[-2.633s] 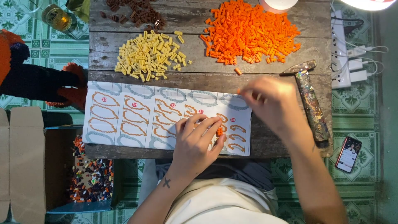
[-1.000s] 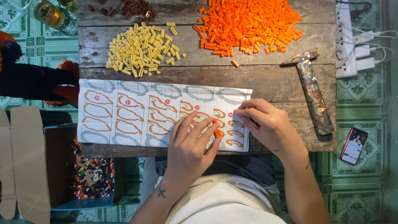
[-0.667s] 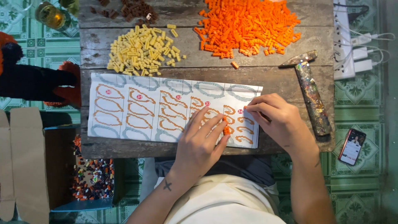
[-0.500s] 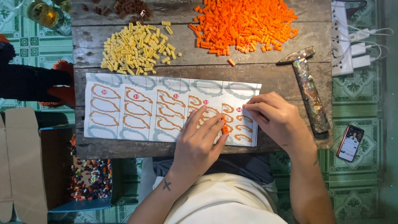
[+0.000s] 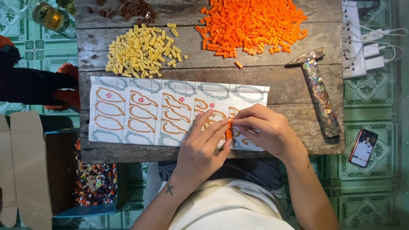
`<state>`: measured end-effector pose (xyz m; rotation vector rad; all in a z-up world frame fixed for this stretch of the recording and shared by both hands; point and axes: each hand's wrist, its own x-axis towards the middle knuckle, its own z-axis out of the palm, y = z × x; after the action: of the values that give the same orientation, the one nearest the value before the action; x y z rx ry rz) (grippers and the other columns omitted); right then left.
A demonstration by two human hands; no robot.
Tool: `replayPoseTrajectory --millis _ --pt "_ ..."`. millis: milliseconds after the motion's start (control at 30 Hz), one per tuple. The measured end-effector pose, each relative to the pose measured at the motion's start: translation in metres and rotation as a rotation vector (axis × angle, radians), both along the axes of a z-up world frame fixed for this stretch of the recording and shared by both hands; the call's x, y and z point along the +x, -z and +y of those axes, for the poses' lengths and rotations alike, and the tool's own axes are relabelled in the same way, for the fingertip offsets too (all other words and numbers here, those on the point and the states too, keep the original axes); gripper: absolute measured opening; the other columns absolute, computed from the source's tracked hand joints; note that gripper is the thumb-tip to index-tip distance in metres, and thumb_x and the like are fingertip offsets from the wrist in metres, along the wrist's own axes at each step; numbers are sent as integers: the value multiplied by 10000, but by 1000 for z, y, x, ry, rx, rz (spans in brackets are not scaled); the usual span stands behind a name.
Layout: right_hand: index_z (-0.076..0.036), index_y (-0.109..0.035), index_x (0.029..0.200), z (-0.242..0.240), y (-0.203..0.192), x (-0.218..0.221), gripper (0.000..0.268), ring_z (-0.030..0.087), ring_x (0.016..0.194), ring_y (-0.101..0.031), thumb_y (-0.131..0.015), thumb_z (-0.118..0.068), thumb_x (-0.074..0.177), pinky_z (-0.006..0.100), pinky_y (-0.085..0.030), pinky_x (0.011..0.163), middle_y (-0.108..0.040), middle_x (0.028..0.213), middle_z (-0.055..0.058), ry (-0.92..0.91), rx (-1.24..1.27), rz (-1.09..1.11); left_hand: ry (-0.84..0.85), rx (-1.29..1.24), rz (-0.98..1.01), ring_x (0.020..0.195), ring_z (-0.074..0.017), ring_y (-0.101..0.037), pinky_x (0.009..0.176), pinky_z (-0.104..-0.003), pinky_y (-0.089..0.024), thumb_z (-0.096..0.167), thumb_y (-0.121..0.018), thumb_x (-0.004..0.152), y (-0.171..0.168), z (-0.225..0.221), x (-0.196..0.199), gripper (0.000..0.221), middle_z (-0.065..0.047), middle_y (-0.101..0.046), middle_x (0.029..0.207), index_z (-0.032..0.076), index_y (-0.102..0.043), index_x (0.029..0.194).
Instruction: The person assembles a small figure by picking up tiny orange plastic blocks and placing them onto a paper template, then attaching additional orange blocks to a yellow block, and finally securing the assembled pieces with a small hammer.
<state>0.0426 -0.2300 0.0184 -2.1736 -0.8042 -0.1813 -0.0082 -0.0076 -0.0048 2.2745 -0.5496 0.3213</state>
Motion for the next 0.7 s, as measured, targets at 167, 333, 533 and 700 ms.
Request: replayPoseTrajectory --millis 167,333,533,700 --pt "1 -857 960 -3 3 1 101 264 855 -794 -886 75 899 324 -645 719 -834 1019 134 -18 -6 -1 -4 8 -7 1467 -442 -645 1265 -602 -455 157 -903 914 2 1 0 352 -141 -842 1299 15 -857 1233" --pt "3 -851 979 -2 4 0 96 265 858 -778 -869 76 920 322 -635 724 -826 1037 129 -21 -27 -23 1 12 5 1463 -438 -646 1261 -599 -456 148 -903 910 -1 1 0 348 -147 -845 1285 10 -861 1226" --pt "0 -858 995 0 -4 1 111 261 877 -782 -883 59 904 321 -645 736 -822 1043 142 -38 -91 -45 3 20 9 1467 -431 -648 1265 -601 -452 151 -907 906 0 1 1 346 -151 -851 1279 13 -863 1220" --pt "-21 -832 1027 2 -14 -1 130 308 943 -783 -863 22 908 359 -658 753 -800 1089 151 -71 -289 -63 -6 34 20 1468 -430 -646 1265 -601 -455 125 -953 834 -4 0 1 431 -145 -846 1289 24 -857 1242"
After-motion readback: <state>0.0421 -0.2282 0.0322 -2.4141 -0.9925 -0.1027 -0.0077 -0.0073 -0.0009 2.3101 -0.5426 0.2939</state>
